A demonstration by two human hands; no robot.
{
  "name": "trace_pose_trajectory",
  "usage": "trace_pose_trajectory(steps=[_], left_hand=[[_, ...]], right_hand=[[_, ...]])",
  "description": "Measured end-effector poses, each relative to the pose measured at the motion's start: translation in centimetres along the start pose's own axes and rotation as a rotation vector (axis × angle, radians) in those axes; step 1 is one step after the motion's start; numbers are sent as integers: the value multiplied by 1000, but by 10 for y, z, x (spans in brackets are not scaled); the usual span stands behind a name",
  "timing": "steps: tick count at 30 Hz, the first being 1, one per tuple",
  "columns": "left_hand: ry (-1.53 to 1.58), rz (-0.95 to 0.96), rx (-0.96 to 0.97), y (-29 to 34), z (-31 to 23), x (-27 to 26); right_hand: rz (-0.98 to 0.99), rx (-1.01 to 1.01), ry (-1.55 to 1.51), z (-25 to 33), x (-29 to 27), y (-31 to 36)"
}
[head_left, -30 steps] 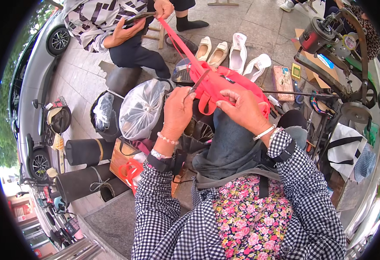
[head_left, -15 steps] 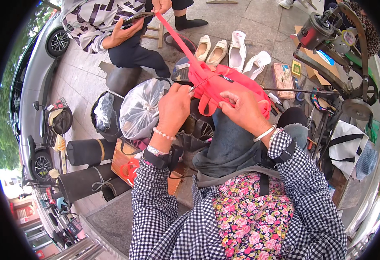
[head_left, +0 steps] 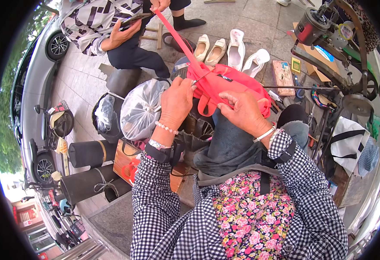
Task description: Repairing a red backpack using a needle, thread, and scissors.
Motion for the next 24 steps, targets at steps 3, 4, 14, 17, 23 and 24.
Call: trace_pose_trajectory(steps=[3,4,14,17,23,24], left_hand=[[-17,23,37,1,2,-2],[-62,71,52,4,5,-1],[51,-114,78,7,9,-12],[-22,-22,22,3,-1,-7],[-181,89,43,-2,0,-4],[-183,92,43,-2,1,-6]], right_hand=[[-36,41,-60,-3,-2,1],[-31,-5,-37,-2,-3,3],[-75,-61,-64,9,-10,12],[-65,-63,-36,9,-11,12],[-18,-57,32,13,-10,11],[-18,-55,28,13,-11,12]])
Point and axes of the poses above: each hand's wrist, its own y-axis away from the middle knuckle, its own x-axis out of the palm, z = x × y, the point moved 7 cm from there along -y, towards the middle knuckle, and after that the axes turned 13 degrees about -z, right-handed, at the moved point
